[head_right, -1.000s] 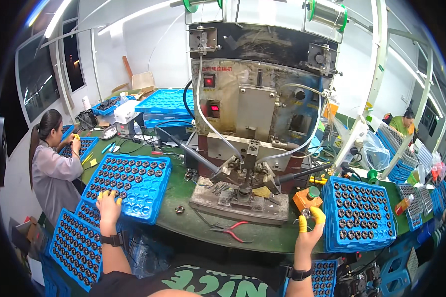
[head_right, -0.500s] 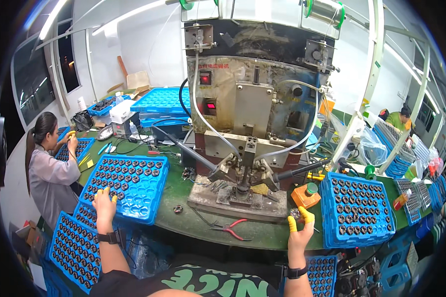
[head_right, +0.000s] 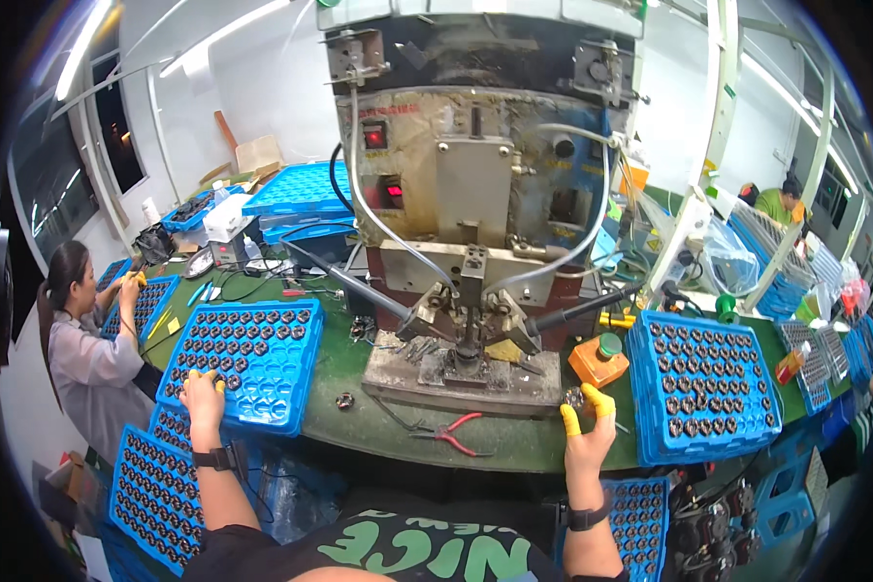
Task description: Assembling and soldering small electronic components at an industrial workstation.
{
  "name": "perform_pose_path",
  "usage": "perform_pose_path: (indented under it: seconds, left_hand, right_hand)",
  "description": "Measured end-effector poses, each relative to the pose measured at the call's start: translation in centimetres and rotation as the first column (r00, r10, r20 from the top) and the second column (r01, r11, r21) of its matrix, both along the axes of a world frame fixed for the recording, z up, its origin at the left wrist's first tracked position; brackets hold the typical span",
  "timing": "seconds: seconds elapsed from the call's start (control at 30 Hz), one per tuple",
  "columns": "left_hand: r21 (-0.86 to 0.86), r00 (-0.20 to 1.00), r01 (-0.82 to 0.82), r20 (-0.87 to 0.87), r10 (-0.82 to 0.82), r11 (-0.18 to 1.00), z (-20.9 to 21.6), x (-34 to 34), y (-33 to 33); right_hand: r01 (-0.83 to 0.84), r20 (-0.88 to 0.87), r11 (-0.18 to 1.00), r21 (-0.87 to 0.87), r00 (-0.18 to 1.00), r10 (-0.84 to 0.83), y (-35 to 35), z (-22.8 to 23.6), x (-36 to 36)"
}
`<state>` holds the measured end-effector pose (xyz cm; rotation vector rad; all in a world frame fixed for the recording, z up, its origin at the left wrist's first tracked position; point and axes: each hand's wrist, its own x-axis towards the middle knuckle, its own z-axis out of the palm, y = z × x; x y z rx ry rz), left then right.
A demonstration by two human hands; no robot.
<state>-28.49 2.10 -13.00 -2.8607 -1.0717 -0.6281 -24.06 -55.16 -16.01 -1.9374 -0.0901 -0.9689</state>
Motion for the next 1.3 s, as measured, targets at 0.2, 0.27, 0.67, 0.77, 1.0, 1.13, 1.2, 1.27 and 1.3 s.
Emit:
perform_pose_path:
  seconds: [0.2, 0.27, 0.67, 0.77, 1.0, 1.13, 1.2, 1.27, 1.3]
  left_hand:
    - [0.009, 0.994, 0.036, -0.108, -0.035, 0.999, 1.5, 0.9, 0.8]
    - [0.026, 0.99, 0.138, -0.016, -0.137, 0.99, 1.2, 0.4, 2.2]
    - [-0.527, 0.709, 0.679, 0.652, -0.269, 0.512, -0.1, 4.4, -0.9]
    - [-0.62, 0.694, 0.713, 0.689, -0.209, 0.328, -0.1, 4.7, -3.0]
    - [-0.564, 0.74, 0.664, 0.59, -0.324, 0.49, 0.1, 4.2, -4.1]
    - [-0.566, 0.739, 0.669, 0.576, -0.348, 0.483, -1.6, 5.7, -3.4]
    - [-0.565, 0.732, 0.676, 0.59, -0.34, 0.473, -1.8, 6.0, -3.9]
    - [-0.558, 0.748, 0.661, 0.544, -0.38, 0.502, -1.3, 6.0, -4.8]
    - [-0.546, 0.735, 0.674, 0.563, -0.378, 0.497, -1.1, 6.0, -5.3]
  right_hand:
    - [0.0, -0.017, 1.0, 0.004, 1.0, 0.0, -0.5, 0.8, -0.3]
    - [-0.002, 0.026, 1.0, -0.025, 1.0, 0.003, -0.2, 3.0, -0.7]
    - [-0.356, 0.031, 0.68, 0.641, 0.897, 0.44, -1.5, 5.2, -4.1]
    - [-0.376, 0.019, 0.609, 0.698, 0.861, 0.509, -1.9, 5.4, -4.3]
    - [0.103, -0.147, 0.983, -0.155, 0.981, -0.126, -12.3, 7.5, -5.5]
    - [0.456, -0.268, 0.817, -0.352, 0.787, -0.555, -24.0, 8.0, -8.3]
    - [0.507, -0.249, 0.759, -0.408, 0.738, -0.627, -29.7, 6.6, -8.0]
    - [0.479, -0.389, 0.701, -0.528, 0.597, -0.701, -33.4, 6.2, -7.1]
    - [0.482, -0.384, 0.698, -0.53, 0.597, -0.704, -34.0, 6.4, -6.7]
